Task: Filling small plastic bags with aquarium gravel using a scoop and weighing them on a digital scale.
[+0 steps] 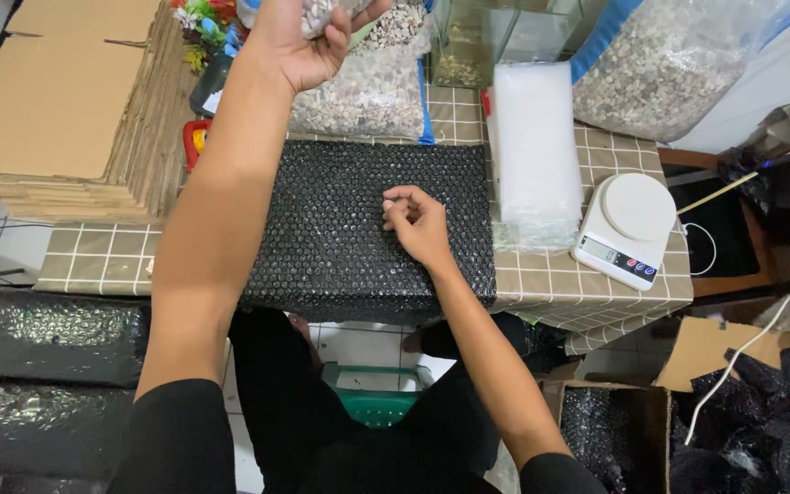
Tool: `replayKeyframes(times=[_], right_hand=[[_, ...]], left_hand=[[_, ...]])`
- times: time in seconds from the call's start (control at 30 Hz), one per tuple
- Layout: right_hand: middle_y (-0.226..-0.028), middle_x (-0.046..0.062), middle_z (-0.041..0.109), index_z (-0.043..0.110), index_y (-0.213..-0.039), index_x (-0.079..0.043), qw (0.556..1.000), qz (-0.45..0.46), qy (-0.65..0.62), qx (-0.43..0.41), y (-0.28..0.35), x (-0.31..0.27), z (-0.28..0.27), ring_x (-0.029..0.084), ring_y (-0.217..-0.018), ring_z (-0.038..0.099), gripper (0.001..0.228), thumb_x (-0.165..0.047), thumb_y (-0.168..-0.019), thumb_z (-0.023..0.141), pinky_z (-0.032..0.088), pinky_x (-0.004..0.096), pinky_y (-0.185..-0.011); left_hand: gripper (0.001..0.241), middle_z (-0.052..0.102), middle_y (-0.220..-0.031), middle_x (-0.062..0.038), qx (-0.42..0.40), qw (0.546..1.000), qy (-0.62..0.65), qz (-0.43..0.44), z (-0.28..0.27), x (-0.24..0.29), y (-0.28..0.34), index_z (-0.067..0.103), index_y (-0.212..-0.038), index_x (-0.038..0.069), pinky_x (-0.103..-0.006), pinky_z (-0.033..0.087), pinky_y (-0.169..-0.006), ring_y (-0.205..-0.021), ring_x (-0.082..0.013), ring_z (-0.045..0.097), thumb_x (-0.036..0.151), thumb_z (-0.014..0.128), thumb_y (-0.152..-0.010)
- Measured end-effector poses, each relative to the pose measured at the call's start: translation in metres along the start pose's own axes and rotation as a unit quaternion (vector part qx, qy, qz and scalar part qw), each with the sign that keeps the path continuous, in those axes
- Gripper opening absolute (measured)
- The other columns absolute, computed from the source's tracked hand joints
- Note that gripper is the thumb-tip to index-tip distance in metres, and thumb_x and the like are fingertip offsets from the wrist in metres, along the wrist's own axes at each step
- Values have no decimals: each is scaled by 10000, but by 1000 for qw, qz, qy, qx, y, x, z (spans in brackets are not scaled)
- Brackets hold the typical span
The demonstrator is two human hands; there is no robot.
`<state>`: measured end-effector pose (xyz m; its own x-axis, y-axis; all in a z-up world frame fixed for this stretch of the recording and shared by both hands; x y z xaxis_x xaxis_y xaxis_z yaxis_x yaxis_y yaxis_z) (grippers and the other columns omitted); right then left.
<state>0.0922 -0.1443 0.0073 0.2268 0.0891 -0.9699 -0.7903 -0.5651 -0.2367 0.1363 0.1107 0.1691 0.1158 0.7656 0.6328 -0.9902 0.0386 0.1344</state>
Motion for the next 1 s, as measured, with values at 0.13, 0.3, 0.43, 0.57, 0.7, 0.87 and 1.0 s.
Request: replayKeyframes(times=[0.13, 0.3, 0.43, 0.57, 0.7, 0.87, 1.0], right_hand=[[-746, 29, 691, 723, -1056, -60, 1000, 4, 24, -3, 0, 2, 2, 113, -668, 697, 125, -124, -967, 663, 637, 260, -652], [-774, 31, 716, 736, -1011, -84, 999, 25, 38, -3, -4, 10, 3, 97, -645, 681, 100, -118, -956, 659, 609, 245, -657], [-853, 87, 735, 724, -1075, -34, 996, 71, 11, -51, -15, 4, -4, 135, -748, 711, 202, -171, -1006, 592, 649, 268, -696], [-1004, 176, 691, 581, -1201, 43, 972, 167, -162, -41, -23, -38, -11, 267, -890, 698, 629, -489, -1063, 274, 611, 356, -827], [-1477, 224, 531, 493, -1466, 2, 960, 109, -256, -14, -17, -98, -20, 363, -1436, 428, 1056, -872, -914, 282, 209, 619, -1212], [-1003, 51, 739, 712, -1154, -26, 985, -45, -165, -30, -16, -173, -38, 154, -917, 713, 370, -354, -982, 710, 578, 305, -896], [-827, 76, 745, 776, -984, -29, 991, -135, -20, -8, 2, -208, -69, 81, -801, 627, 149, -173, -972, 740, 538, 245, -824]], left_hand=[[691, 627, -1420, -247, -5, 1000, -26, 16, -1, 2, 4, 534, -1483, 150, -112, 555, -527, -591, -28, 623, 412, 675, -860], [700, 623, -1430, -276, 8, 1000, -12, 16, 26, -6, 25, 512, -1499, 130, -124, 486, -486, -621, -37, 643, 381, 679, -868], [382, 697, -979, -149, 155, 960, -229, 34, 76, -28, 75, 610, -1205, 10, -147, 455, -364, -453, -55, 525, 238, 669, -904], [708, 666, -1023, -130, 74, 882, -463, 39, 79, -71, 103, 398, -1492, 8, -139, 513, -432, -566, -72, 577, 276, 726, -925], [515, 727, -1022, -176, 22, 837, -545, 40, 64, -122, 114, 526, -1363, -13, -236, 575, -437, -548, -150, 696, 228, 736, -959], [475, 727, -1009, -231, -76, 854, -513, 36, 46, -180, 114, 603, -1308, -56, -225, 547, -442, -522, -118, 639, 184, 749, -925], [447, 763, -959, -267, -95, 869, -483, 47, 63, -179, 131, 687, -1172, -98, -260, 543, -412, -487, -165, 658, 197, 806, -857]])
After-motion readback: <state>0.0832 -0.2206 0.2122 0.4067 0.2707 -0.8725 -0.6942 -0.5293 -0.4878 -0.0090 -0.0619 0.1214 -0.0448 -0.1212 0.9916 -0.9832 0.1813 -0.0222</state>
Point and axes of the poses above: each hand's wrist, its own y-axis away from the middle knuckle, its own z-axis out of the palm, x = y × z, the point moved 3 cm from there along -y, towards the middle knuckle
